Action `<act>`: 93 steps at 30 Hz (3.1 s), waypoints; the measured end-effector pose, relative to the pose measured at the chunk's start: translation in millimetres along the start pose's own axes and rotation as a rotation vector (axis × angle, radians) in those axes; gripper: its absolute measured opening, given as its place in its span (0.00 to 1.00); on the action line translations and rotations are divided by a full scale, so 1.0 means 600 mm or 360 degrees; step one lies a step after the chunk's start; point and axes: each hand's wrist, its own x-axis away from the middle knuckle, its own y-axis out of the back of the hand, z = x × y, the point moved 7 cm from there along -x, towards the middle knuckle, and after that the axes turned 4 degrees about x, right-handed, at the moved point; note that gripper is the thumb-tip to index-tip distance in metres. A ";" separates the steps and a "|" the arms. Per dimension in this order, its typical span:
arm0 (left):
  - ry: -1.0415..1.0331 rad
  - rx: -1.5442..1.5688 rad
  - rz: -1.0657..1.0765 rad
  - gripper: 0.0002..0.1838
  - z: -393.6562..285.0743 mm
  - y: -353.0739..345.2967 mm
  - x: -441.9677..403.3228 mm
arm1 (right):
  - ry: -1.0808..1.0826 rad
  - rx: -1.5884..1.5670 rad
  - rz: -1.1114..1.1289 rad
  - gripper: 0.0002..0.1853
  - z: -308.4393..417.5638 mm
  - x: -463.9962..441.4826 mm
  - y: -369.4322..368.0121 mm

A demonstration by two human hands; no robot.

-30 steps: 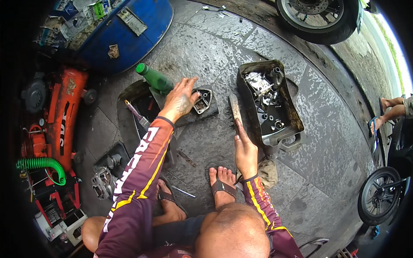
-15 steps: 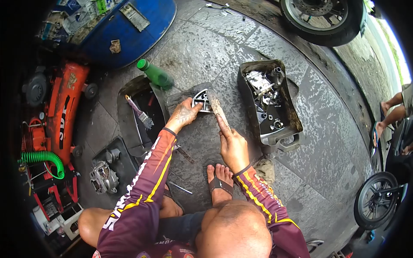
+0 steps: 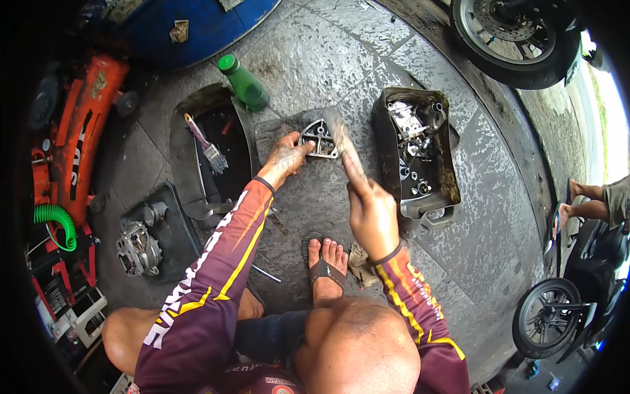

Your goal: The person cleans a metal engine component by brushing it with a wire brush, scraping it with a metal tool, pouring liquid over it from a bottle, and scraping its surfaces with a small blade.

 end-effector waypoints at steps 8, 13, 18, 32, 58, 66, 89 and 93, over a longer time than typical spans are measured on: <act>-0.0084 -0.0106 -0.0066 0.18 0.009 -0.003 -0.011 | -0.0093 0.0337 0.0111 0.25 -0.043 -0.174 -0.086; -0.0138 -0.0196 -0.0165 0.19 0.026 0.001 -0.023 | 0.0027 0.0078 0.0049 0.32 -0.019 -0.009 -0.023; -0.0092 -0.0044 -0.0058 0.19 0.010 0.005 -0.023 | -0.0092 0.0307 0.0059 0.26 -0.089 -0.139 -0.121; -0.0009 0.0024 0.0090 0.13 0.003 -0.004 -0.011 | -0.0115 0.0394 0.0176 0.24 -0.084 -0.170 -0.109; 0.0077 0.0149 0.0199 0.12 0.012 -0.018 -0.007 | -0.0148 0.0426 0.0074 0.25 -0.099 -0.222 -0.111; 0.0184 0.0836 0.0052 0.17 0.033 -0.024 0.042 | -0.0259 -0.0511 -0.0115 0.25 -0.045 0.002 0.034; -0.0194 -0.1191 -0.0025 0.35 -0.065 0.031 0.005 | -0.0553 -0.0415 -0.0052 0.25 -0.073 0.104 -0.033; -0.0335 -0.0836 -0.0173 0.30 -0.048 0.028 0.006 | -0.0411 -0.0383 -0.0088 0.25 -0.062 0.079 -0.035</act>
